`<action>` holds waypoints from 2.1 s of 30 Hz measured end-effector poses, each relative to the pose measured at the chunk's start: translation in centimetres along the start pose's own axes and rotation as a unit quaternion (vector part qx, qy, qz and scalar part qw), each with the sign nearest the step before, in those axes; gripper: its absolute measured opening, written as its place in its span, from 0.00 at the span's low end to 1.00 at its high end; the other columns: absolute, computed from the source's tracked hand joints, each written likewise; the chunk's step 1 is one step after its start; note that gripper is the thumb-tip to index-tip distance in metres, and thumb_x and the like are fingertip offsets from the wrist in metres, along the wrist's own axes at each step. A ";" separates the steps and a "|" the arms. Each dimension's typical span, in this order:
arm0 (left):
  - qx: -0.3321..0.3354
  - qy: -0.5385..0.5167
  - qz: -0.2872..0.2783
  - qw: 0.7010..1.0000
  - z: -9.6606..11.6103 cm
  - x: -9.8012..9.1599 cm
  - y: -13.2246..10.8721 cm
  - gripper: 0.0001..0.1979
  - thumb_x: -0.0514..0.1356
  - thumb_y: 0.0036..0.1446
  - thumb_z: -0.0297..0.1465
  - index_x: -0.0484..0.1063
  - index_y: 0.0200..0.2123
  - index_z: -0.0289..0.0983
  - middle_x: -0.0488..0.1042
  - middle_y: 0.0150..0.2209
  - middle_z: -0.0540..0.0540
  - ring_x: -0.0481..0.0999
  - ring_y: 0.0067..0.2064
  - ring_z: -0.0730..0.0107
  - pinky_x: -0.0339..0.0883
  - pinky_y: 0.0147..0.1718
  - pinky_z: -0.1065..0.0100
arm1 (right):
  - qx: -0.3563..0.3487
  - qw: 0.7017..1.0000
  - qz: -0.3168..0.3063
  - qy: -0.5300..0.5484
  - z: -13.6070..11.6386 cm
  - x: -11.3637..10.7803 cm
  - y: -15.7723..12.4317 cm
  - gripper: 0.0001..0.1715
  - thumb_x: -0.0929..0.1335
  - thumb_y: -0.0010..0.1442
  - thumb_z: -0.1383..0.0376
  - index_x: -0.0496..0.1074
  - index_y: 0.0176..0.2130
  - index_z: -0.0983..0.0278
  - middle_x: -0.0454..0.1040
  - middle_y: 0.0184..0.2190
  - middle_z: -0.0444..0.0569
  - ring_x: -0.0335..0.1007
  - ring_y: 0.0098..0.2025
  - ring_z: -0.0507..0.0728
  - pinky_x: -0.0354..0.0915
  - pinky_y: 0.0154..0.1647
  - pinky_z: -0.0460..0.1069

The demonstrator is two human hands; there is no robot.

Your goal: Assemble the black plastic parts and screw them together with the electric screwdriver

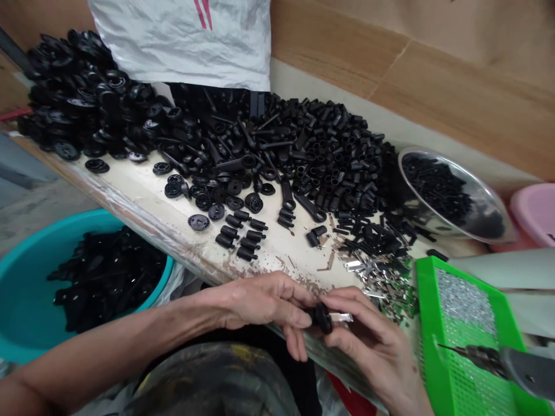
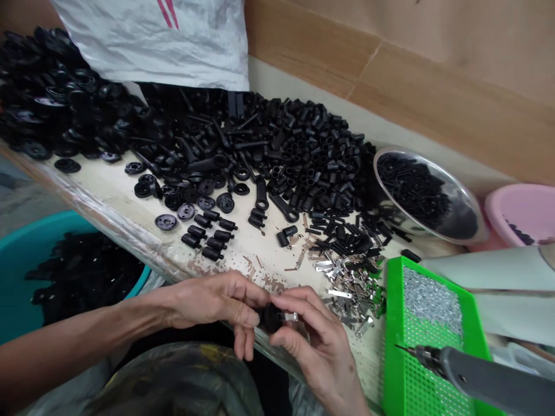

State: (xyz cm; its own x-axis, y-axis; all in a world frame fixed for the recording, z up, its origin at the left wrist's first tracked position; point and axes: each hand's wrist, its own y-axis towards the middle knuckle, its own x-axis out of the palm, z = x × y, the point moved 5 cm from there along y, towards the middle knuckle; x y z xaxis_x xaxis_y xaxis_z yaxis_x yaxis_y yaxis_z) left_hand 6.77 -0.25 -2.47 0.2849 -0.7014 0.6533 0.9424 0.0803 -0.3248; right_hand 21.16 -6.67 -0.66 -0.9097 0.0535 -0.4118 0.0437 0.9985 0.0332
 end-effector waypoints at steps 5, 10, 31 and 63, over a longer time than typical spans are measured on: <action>0.035 -0.041 0.057 0.997 -0.7 -1.1 0.7 0.10 0.64 0.47 0.26 0.69 0.35 0.34 0.75 0.28 0.49 0.75 0.22 0.72 0.68 0.20 0.73 | -0.010 1.000 0.004 -0.013 0.0 -0.1 0.1 0.14 0.73 0.54 0.60 0.77 0.43 0.53 0.74 0.38 0.47 0.73 0.40 0.55 0.70 0.34 0.43; 0.025 -0.048 0.063 0.997 -1.5 -0.8 1.2 0.10 0.64 0.47 0.27 0.67 0.35 0.35 0.74 0.25 0.49 0.73 0.20 0.72 0.65 0.17 0.74 | 0.003 1.000 0.022 0.019 0.4 0.1 0.1 0.14 0.75 0.52 0.62 0.79 0.41 0.54 0.74 0.36 0.47 0.73 0.37 0.54 0.70 0.33 0.43; 0.100 0.001 0.144 0.985 -0.2 0.2 0.8 0.11 0.63 0.47 0.27 0.65 0.35 0.35 0.71 0.24 0.53 0.67 0.17 0.80 0.58 0.13 0.79 | -0.037 0.997 0.056 -0.036 0.2 -0.6 -0.8 0.15 0.73 0.55 0.64 0.77 0.44 0.54 0.73 0.35 0.47 0.72 0.36 0.53 0.70 0.32 0.42; 0.044 -0.103 0.164 0.980 -0.3 -0.8 1.1 0.06 0.61 0.45 0.26 0.69 0.30 0.34 0.71 0.20 0.51 0.69 0.15 0.77 0.56 0.11 0.80 | -0.006 0.997 0.065 -0.040 1.3 0.9 -1.2 0.30 0.65 0.64 0.69 0.61 0.61 0.47 0.69 0.46 0.46 0.75 0.38 0.50 0.74 0.37 0.43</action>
State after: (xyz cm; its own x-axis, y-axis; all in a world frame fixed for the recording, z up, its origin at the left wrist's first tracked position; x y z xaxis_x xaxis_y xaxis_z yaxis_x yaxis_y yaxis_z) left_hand 7.57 0.16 -3.53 0.5953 -0.4702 0.6515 0.8035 0.3437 -0.4861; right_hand 20.82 -7.80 -2.26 -0.8604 0.1837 -0.4753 0.1534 0.9829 0.1021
